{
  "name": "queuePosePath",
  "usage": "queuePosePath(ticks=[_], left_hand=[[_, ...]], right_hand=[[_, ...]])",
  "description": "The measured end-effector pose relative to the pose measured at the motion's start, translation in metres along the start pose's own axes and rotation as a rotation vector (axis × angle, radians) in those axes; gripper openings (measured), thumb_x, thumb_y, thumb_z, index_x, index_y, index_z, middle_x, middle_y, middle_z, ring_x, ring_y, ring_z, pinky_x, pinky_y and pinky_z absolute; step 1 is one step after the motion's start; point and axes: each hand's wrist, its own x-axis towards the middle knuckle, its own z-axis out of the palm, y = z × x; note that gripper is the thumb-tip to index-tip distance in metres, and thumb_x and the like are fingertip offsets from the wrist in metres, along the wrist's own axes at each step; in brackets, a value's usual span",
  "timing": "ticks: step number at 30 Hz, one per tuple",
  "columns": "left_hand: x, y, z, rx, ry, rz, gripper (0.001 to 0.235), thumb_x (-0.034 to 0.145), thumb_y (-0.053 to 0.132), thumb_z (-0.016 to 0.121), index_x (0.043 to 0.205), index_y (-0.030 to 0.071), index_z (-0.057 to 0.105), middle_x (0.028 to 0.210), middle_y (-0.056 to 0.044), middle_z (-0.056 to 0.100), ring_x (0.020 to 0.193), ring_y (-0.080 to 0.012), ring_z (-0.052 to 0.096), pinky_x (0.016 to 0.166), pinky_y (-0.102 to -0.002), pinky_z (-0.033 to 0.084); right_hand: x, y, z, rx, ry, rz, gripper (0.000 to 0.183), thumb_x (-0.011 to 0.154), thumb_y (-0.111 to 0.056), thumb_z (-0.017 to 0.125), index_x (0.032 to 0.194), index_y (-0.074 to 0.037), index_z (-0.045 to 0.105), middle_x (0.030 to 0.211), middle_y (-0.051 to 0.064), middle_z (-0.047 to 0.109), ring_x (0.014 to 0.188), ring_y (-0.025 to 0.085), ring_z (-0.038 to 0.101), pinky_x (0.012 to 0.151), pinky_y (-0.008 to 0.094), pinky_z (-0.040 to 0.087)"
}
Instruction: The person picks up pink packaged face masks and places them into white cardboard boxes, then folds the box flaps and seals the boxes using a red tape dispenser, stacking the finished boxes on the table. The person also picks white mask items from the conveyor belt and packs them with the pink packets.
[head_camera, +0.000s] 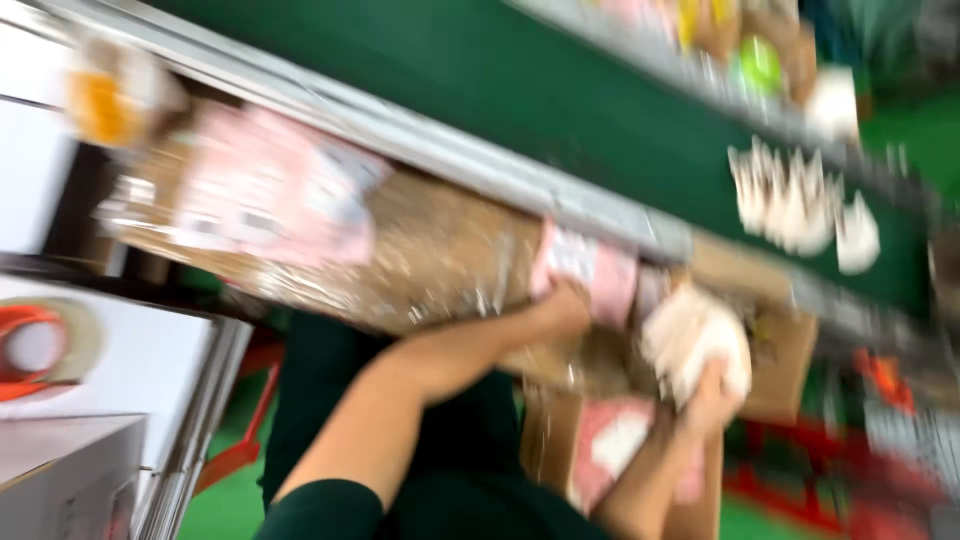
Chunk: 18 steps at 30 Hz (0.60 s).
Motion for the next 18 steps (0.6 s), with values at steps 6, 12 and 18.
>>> queuePosePath(ticks=[6, 12, 18], left_hand=[[-0.030, -0.073, -0.106, -0.278, 0.339, -0.115, 0.013, 0.062, 0.018, 0.072, 0.070, 0.008, 0.072, 0.082, -0.015, 0.067, 0.078, -0.0306, 0.067, 0.062, -0.042, 0.057], [-0.084, -0.097, -0.211, -0.270, 0.608, -0.021, 0.019, 0.065, 0.017, 0.069, 0.080, 0.006, 0.072, 0.100, -0.018, 0.068, 0.084, -0.0291, 0.066, 0.059, -0.040, 0.054], [-0.142, -0.128, -0.286, -0.306, 0.859, -0.150, 0.012, 0.072, 0.013, 0.071, 0.077, 0.005, 0.066, 0.076, -0.010, 0.057, 0.072, -0.0278, 0.058, 0.061, -0.045, 0.047]], right_hand=[[-0.009, -0.026, 0.077, -0.063, -0.001, 0.361, 0.028, 0.110, -0.021, 0.056, 0.127, 0.001, 0.061, 0.102, 0.015, 0.063, 0.074, 0.027, 0.059, 0.063, 0.044, 0.048], [-0.009, -0.014, 0.123, -0.132, -0.207, 0.427, 0.025, 0.100, -0.015, 0.063, 0.120, 0.000, 0.065, 0.095, 0.011, 0.069, 0.072, 0.022, 0.063, 0.061, 0.039, 0.051], [-0.020, -0.007, 0.155, -0.219, -0.374, 0.102, 0.024, 0.095, -0.006, 0.070, 0.117, 0.002, 0.070, 0.099, 0.009, 0.074, 0.084, 0.015, 0.066, 0.073, 0.030, 0.054]])
